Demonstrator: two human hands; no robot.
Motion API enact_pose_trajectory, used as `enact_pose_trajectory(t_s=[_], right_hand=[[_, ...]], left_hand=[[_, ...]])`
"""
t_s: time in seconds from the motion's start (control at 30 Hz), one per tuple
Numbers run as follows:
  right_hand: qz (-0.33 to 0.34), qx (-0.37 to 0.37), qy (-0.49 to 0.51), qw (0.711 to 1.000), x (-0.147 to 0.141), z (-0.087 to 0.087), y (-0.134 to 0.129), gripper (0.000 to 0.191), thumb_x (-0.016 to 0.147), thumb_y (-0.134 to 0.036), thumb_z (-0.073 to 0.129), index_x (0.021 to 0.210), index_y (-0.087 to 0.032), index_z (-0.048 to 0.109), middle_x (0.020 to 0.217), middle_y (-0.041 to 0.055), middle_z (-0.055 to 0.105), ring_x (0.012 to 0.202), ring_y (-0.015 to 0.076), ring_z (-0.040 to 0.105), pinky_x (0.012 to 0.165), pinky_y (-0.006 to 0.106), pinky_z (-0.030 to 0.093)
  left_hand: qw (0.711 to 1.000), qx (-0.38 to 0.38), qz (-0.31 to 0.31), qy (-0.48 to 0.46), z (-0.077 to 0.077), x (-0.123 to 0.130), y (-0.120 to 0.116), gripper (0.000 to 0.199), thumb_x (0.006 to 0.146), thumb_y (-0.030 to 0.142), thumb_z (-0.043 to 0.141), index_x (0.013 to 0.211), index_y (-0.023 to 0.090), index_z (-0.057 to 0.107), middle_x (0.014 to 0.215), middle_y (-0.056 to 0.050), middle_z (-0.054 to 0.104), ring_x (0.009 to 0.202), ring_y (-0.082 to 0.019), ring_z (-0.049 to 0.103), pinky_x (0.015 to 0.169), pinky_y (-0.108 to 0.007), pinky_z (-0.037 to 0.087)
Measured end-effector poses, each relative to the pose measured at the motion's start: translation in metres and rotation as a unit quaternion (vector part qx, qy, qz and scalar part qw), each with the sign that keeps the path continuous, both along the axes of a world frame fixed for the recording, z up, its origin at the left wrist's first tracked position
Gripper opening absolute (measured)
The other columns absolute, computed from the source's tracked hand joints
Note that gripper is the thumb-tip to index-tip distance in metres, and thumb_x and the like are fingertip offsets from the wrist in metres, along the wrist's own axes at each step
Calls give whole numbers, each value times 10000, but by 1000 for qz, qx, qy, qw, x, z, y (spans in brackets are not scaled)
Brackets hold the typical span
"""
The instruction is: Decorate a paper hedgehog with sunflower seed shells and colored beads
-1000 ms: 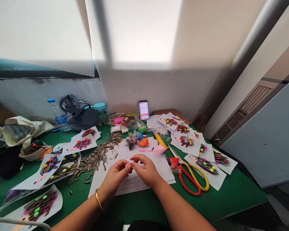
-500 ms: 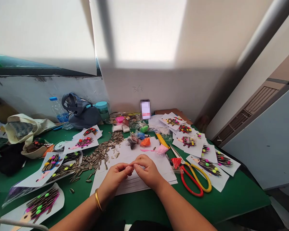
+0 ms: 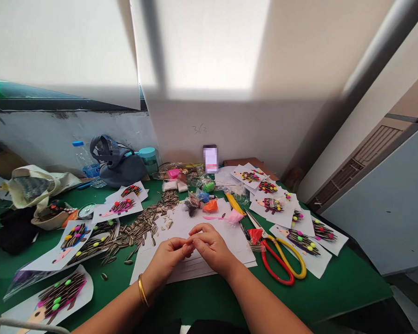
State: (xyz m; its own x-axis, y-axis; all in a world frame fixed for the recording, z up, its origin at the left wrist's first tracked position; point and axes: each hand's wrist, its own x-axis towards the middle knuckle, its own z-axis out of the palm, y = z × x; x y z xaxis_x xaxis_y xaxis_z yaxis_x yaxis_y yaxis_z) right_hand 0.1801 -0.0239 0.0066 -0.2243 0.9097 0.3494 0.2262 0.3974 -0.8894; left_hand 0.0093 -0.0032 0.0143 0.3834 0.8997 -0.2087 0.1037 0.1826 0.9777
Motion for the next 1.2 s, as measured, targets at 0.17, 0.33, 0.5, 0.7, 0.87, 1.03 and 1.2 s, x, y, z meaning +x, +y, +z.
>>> enact_pose_trajectory(t_s=[0.17, 0.33, 0.5, 0.7, 0.87, 1.03, 1.2], right_hand=[[15, 6, -1, 1000, -2, -1, 0, 368, 954, -458, 445, 932, -261, 755, 1082, 67, 596, 1099, 219, 533, 989, 387, 411], [-1, 10, 4, 1000, 2, 0, 1, 401, 965, -482, 406, 1006, -275, 747, 1109, 74, 609, 1113, 227, 532, 992, 409, 409], [1, 9, 18, 1000, 3, 0, 2, 420, 964, -488, 403, 950, -269, 761, 1108, 72, 631, 1110, 229, 538, 994, 422, 406], [-7, 3, 22, 1000, 2, 1, 1, 435, 970, -483, 388, 928, -267, 763, 1103, 71, 639, 1102, 226, 546, 991, 418, 411], [10, 10, 25, 1000, -2, 1, 0, 401, 968, -472, 400, 982, -268, 745, 1116, 67, 627, 1126, 223, 533, 1004, 407, 405], [16, 23, 11, 1000, -2, 2, 0, 408, 966, -478, 399, 964, -270, 749, 1110, 65, 633, 1123, 225, 532, 1009, 413, 397], [-7, 24, 17, 1000, 1, -2, 2, 443, 977, -490, 358, 999, -280, 747, 1130, 66, 640, 1129, 228, 532, 1014, 426, 398]], left_hand=[[1000, 11, -9, 3, 1, 0, -1, 332, 647, 457, 748, 671, 128, 709, 619, -12, 620, 633, -140, 505, 629, -250, 385], [1000, 5, 18, 6, 5, -1, -2, 346, 658, 453, 743, 770, 126, 739, 646, -26, 638, 646, -149, 526, 629, -257, 401], [1000, 3, 16, 0, 5, -1, -4, 326, 665, 440, 740, 775, 133, 744, 646, -25, 639, 647, -147, 527, 627, -255, 404], [1000, -1, 17, -1, 5, -2, -3, 328, 672, 436, 738, 800, 134, 746, 657, -25, 641, 655, -147, 524, 629, -254, 400], [1000, 19, -1, 1, 0, 0, -3, 338, 678, 458, 734, 765, 132, 733, 642, -14, 618, 644, -140, 501, 617, -250, 379], [999, 30, -13, 1, 1, -1, -2, 339, 692, 472, 719, 717, 134, 720, 646, -23, 628, 651, -149, 508, 627, -253, 387], [999, 12, 31, -12, 5, -3, -1, 355, 678, 470, 727, 805, 139, 736, 673, -28, 646, 670, -159, 532, 646, -257, 412]])
